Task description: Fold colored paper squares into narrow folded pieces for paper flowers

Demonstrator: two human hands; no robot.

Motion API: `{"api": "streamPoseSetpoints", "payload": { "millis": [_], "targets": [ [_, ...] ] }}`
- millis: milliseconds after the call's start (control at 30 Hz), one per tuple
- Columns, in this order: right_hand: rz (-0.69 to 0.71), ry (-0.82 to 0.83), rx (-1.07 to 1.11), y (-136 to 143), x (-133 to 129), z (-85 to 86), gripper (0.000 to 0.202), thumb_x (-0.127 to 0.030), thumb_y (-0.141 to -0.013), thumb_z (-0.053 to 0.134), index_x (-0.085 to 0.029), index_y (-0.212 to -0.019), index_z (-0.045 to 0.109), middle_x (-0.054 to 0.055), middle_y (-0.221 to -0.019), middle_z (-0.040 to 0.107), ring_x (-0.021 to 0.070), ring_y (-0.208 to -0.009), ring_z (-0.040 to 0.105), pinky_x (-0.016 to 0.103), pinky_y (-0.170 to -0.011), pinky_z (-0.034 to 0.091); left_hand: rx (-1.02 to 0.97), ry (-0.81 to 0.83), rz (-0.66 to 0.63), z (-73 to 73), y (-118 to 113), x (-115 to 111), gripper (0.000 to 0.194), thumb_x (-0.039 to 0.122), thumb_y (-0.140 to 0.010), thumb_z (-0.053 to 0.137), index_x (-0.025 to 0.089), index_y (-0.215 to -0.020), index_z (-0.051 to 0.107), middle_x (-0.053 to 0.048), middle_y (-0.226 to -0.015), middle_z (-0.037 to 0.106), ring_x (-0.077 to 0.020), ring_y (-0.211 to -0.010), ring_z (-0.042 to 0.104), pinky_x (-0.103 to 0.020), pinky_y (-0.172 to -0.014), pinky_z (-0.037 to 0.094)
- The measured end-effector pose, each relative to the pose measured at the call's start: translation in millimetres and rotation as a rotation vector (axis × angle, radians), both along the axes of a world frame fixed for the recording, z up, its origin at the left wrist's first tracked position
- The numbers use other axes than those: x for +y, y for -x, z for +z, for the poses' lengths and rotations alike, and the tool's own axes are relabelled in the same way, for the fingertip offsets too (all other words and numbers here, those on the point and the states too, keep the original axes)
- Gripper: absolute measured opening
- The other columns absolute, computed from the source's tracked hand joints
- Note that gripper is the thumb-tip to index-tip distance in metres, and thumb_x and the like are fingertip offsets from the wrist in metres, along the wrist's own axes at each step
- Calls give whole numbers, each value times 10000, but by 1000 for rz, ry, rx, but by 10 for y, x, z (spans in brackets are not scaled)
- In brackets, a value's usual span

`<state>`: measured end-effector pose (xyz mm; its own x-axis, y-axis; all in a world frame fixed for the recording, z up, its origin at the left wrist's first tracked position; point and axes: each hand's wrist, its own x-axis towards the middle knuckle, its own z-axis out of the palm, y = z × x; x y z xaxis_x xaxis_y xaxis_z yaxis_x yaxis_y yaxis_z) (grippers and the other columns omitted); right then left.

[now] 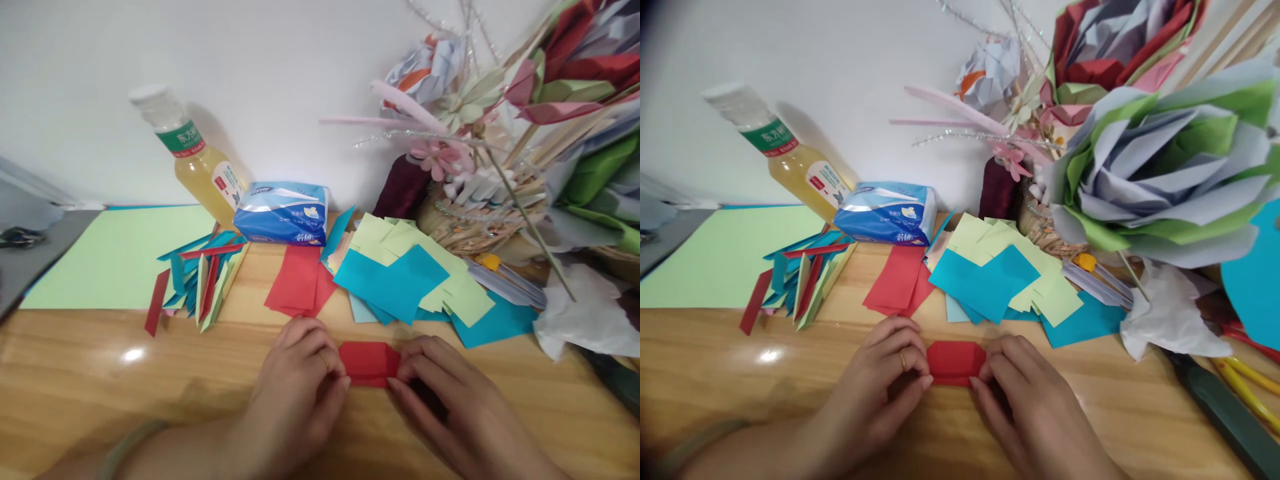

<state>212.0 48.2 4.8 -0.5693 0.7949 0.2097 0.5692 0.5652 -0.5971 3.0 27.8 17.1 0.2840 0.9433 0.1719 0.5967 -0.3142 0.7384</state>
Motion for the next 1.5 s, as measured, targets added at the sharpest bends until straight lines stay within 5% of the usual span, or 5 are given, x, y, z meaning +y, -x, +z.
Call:
{"api": "streamPoseSetpoints", "payload": {
  "millis": [567, 1133, 1500],
  "targets": [
    [-22, -111, -146, 22, 15, 8, 120, -200, -875, 447, -219, -764, 490, 49, -770, 583, 175, -705, 603, 281, -584, 501, 284, -203, 48, -20, -104, 18, 203, 135, -802, 437, 160, -613, 506, -37, -645, 540, -208, -741, 463, -419, -755, 381],
    [-37, -221, -188, 82, 26, 5, 180, -182, -885, 384, -216, -727, 460, 46, -716, 548, 177, -641, 565, 284, -524, 459, 430, -191, 30, -15, -129, 39, 198, 131, -774, 438, 159, -606, 539, -66, -697, 558, -243, -791, 450, -452, -761, 383],
    [-88, -315, -306, 29, 53, 14, 228, -250, -876, 406, -211, -662, 471, 65, -733, 518, 211, -666, 515, 326, -552, 417, 654, -129, -22, -13, -99, -15, 181, 162, -815, 427, 121, -805, 602, -105, -847, 526, -272, -854, 433, -498, -786, 416]
  ]
}}
